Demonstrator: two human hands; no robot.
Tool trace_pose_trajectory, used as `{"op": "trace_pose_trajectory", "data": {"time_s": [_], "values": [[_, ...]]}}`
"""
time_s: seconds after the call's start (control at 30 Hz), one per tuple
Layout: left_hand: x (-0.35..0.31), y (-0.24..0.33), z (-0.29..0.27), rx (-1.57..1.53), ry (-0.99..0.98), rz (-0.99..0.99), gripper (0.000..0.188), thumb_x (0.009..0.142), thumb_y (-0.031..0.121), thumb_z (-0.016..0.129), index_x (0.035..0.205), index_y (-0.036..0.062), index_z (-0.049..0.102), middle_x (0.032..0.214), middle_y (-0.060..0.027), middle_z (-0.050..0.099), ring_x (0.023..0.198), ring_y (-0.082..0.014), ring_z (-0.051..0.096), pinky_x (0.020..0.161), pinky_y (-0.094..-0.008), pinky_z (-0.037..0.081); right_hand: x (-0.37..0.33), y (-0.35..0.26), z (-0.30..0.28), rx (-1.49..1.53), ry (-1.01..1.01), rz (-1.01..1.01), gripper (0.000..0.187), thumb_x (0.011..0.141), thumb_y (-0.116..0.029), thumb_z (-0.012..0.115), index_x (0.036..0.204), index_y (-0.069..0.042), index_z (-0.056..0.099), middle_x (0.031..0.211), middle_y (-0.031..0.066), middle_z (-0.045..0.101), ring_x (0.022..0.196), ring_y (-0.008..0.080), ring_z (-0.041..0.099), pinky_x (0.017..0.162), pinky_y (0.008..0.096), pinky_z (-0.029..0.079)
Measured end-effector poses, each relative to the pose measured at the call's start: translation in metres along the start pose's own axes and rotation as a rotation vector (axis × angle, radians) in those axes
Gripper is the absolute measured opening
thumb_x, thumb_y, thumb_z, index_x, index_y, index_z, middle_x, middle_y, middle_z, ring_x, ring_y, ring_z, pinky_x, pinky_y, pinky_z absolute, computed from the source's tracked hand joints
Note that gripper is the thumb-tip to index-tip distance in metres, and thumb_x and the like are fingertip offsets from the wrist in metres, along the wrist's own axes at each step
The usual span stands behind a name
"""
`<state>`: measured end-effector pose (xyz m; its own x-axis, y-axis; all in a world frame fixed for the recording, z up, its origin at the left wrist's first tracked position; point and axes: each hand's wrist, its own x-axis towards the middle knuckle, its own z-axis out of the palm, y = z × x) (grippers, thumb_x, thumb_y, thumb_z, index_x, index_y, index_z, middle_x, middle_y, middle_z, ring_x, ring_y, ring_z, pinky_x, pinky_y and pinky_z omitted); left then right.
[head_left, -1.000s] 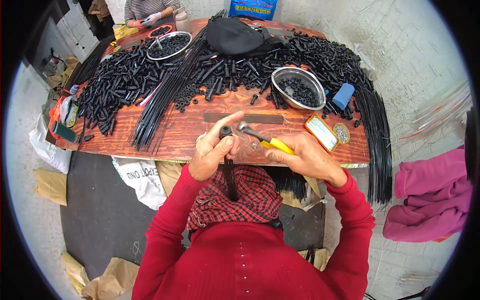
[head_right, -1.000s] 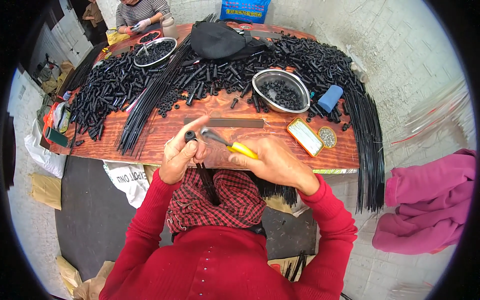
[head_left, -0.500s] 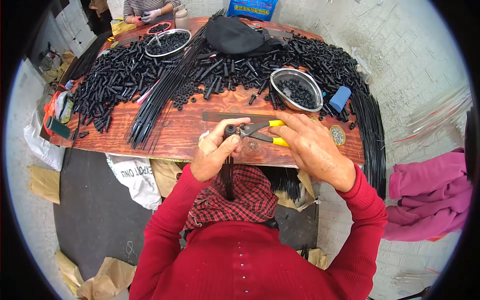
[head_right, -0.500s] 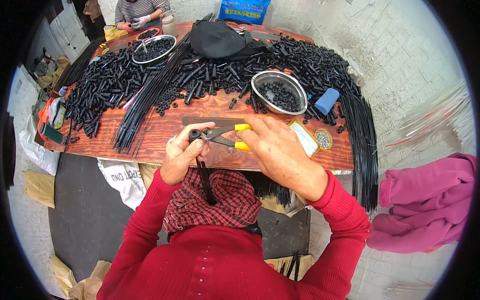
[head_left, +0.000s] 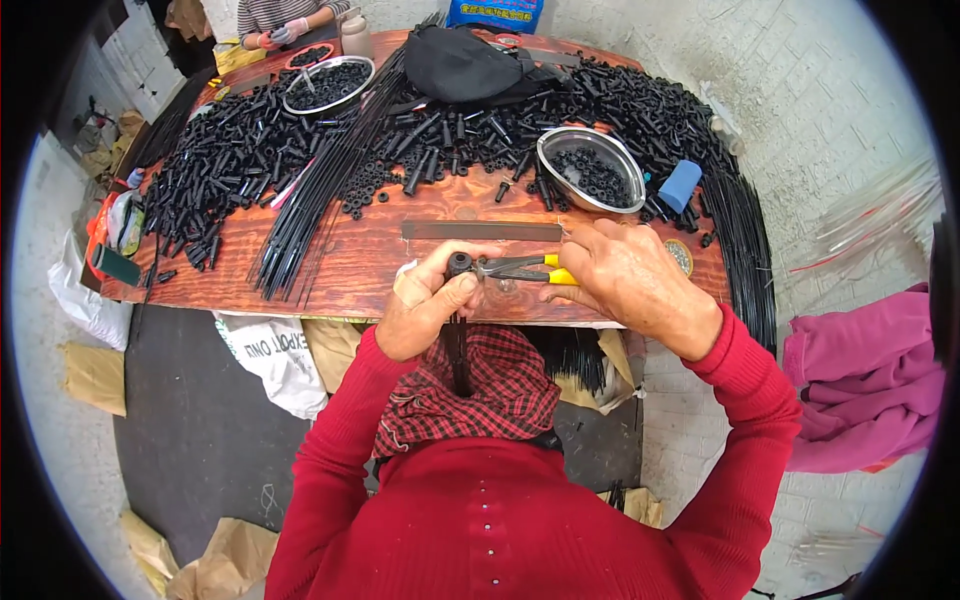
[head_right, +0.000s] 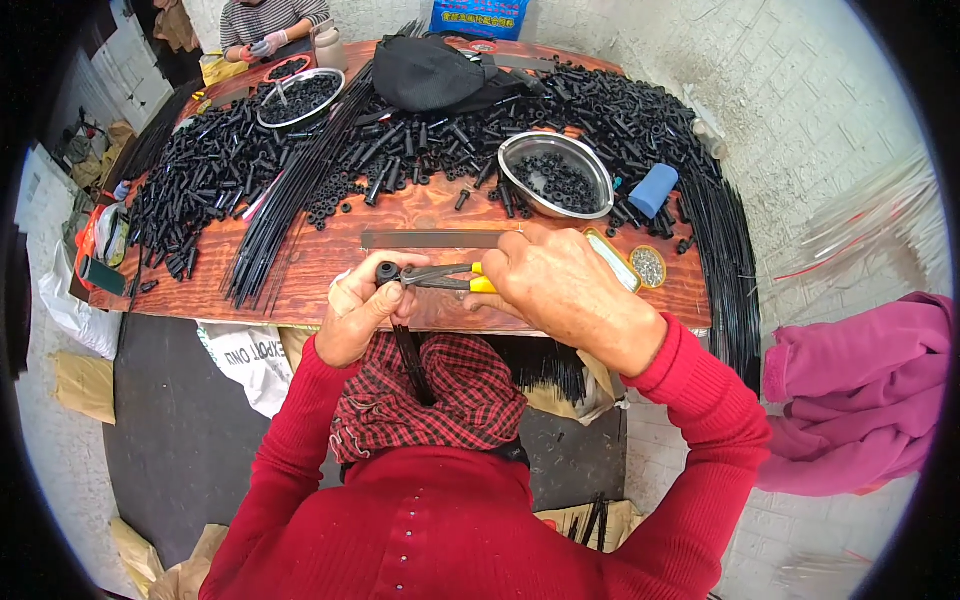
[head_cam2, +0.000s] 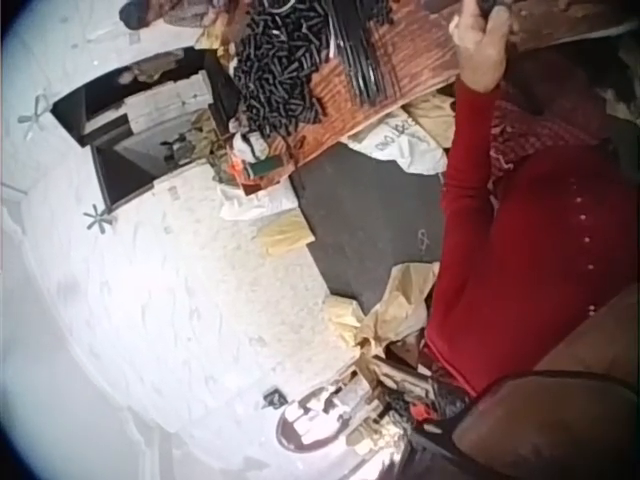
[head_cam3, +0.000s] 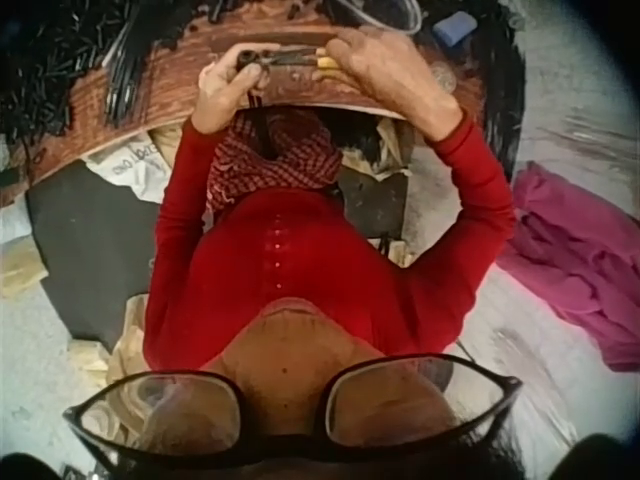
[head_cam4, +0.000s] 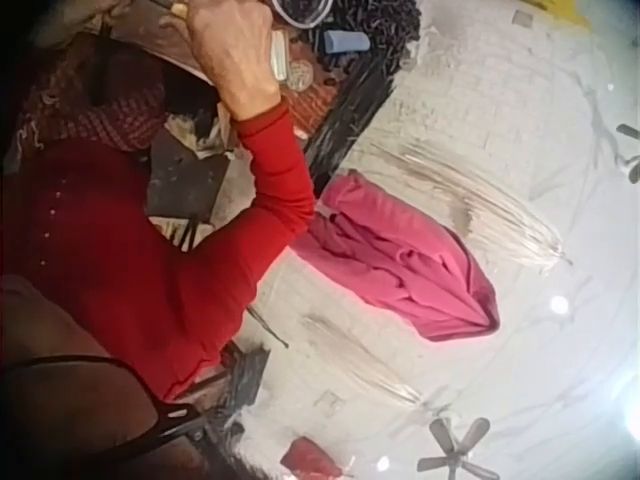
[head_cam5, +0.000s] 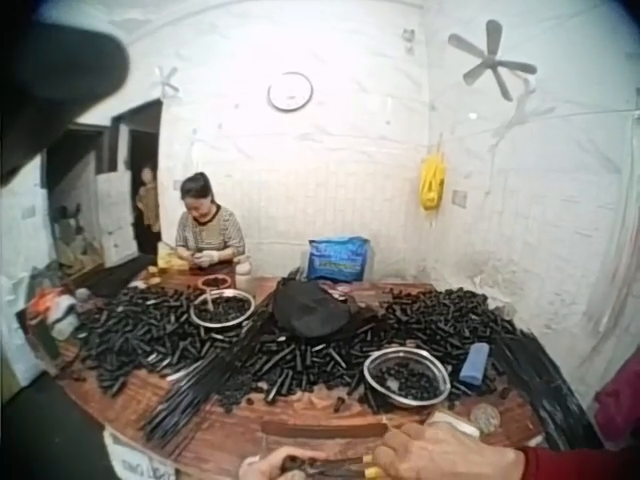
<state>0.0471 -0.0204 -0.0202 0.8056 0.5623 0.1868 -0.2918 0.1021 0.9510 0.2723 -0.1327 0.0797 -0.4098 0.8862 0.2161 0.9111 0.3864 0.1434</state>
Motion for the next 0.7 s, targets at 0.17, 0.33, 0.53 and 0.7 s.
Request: {"op": "trace_pose_trajectory", "data": {"time_s": [0.17, 0.33, 0.53, 0.7], "values": [[-0.006, 0.008, 0.004, -0.059, -0.009, -0.021, 0.047, 0.099, 0.028, 0.063, 0.131, -0.005, 0.054, 0.082, -0.0005, 0.056, 0.074, -0.0063, 0.05, 0.064, -0.0216, 0.04, -0.007, 0.0, 0.006, 0.906, -0.413, 0.323, 0.051, 0.096, -0.052, 0.056, 0.078, -0.005, 0.06, 0.057, 0.0063, 0.056, 0.049, 0.021, 0.06, 0.048, 0.0326, 0.047], [-0.008, -0.01, -0.007, -0.122, 0.005, -0.046, 0.043, 0.098, 0.025, 0.065, 0.129, -0.0035, 0.057, 0.087, -0.0003, 0.058, 0.074, -0.0061, 0.052, 0.062, -0.0198, 0.041, -0.026, -0.004, 0.038, 1.907, -0.791, 0.505, 0.053, 0.098, -0.054, 0.057, 0.082, -0.004, 0.058, 0.066, 0.0072, 0.061, 0.051, 0.0123, 0.058, 0.044, 0.0255, 0.045], [-0.008, -0.004, -0.012, -0.097, 0.085, -0.012, 0.037, 0.1, 0.019, 0.062, 0.131, 0.0005, 0.058, 0.088, 0.0015, 0.059, 0.075, -0.0053, 0.054, 0.068, -0.0216, 0.047, -0.022, -0.03, 0.025, 0.373, 0.318, 0.179, 0.046, 0.086, -0.032, 0.078, 0.108, 0.002, 0.057, 0.074, 0.016, 0.062, 0.059, 0.023, 0.065, 0.056, 0.0398, 0.051], [-0.01, -0.008, -0.01, -0.185, 0.013, -0.007, 0.037, 0.1, 0.02, 0.062, 0.131, -0.0003, 0.058, 0.087, 0.0008, 0.058, 0.075, -0.0058, 0.054, 0.068, -0.0217, 0.047, -0.039, -0.016, 0.022, 1.644, -0.542, 0.652, 0.063, 0.101, -0.059, 0.044, 0.095, 0.001, 0.061, 0.061, 0.0086, 0.06, 0.052, 0.0165, 0.061, 0.047, 0.03, 0.046]]}}
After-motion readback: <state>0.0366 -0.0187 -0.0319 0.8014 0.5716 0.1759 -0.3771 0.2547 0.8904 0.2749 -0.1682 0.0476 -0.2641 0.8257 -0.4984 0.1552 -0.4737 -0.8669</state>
